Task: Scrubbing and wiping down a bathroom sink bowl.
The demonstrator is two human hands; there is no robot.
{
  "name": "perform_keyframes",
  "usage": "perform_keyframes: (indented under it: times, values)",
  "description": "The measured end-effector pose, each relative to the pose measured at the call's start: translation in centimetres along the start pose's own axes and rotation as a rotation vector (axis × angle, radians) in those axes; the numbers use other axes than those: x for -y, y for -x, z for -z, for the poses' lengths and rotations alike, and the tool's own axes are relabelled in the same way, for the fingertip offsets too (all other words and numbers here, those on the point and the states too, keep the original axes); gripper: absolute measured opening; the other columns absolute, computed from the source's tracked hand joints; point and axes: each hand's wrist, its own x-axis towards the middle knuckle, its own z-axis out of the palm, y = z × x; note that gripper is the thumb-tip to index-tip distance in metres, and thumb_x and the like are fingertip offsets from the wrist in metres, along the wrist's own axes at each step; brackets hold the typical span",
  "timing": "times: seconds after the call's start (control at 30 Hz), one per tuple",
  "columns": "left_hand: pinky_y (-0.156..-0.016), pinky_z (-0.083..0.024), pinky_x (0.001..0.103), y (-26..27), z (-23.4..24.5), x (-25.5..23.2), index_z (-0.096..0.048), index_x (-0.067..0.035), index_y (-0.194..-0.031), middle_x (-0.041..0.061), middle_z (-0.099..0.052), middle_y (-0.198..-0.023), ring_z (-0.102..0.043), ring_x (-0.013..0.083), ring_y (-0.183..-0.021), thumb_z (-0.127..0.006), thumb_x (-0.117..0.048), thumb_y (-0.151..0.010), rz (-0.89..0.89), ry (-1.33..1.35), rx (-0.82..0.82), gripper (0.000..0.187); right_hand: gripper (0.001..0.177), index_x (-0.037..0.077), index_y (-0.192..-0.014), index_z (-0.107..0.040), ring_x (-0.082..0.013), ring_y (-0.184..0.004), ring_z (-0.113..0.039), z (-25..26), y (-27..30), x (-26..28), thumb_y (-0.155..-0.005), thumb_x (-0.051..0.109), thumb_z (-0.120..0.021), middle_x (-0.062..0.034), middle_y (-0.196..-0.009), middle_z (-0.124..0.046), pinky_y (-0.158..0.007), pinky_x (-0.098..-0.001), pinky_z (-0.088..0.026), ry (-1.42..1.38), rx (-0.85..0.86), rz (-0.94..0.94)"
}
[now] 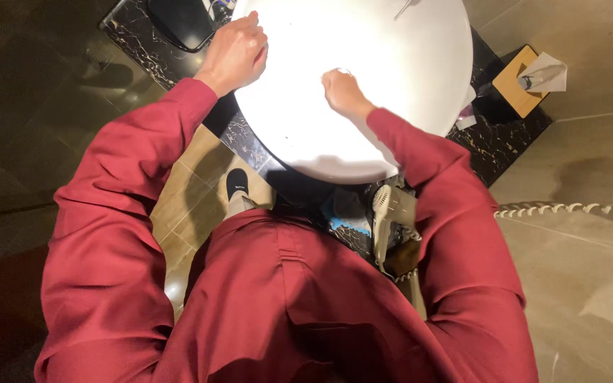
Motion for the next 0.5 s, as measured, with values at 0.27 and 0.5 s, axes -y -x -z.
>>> perform_keyframes:
  times: [0.27,0.5]
  values:
    - [-0.087,-0.053,0.045,-0.9,-0.2,-0.3,-0.066,-0.001,-0.075,0.015,-0.066,-0.078,-0.065,0.0335,-0.094,-0.07,-0.006,-0.086,-0.027,0.027,-0.016,0.012,0.036,0.001,-0.08,-0.055,-0.0256,-0.064,-0.05,-0.7,0.8,8.4,-0.108,0.019,-0.042,-0.0185,-0.068,-0.053,-0.067,-0.0384,-0.05,-0.381,0.167,0.128]
    - [-0.088,-0.053,0.045,-1.1,-0.4,-0.3,-0.066,-0.001,-0.074,0.016,-0.066,-0.078,-0.065,0.0331,-0.094,-0.068,-0.008,-0.085,-0.049,0.045,-0.037,0.013,0.039,-0.002,-0.077,-0.051,-0.0229,-0.066,-0.041,3.1,5.7,9.0,-0.107,0.023,-0.053,-0.018,-0.07,-0.048,-0.063,-0.0437,-0.042,-0.509,0.605,0.146]
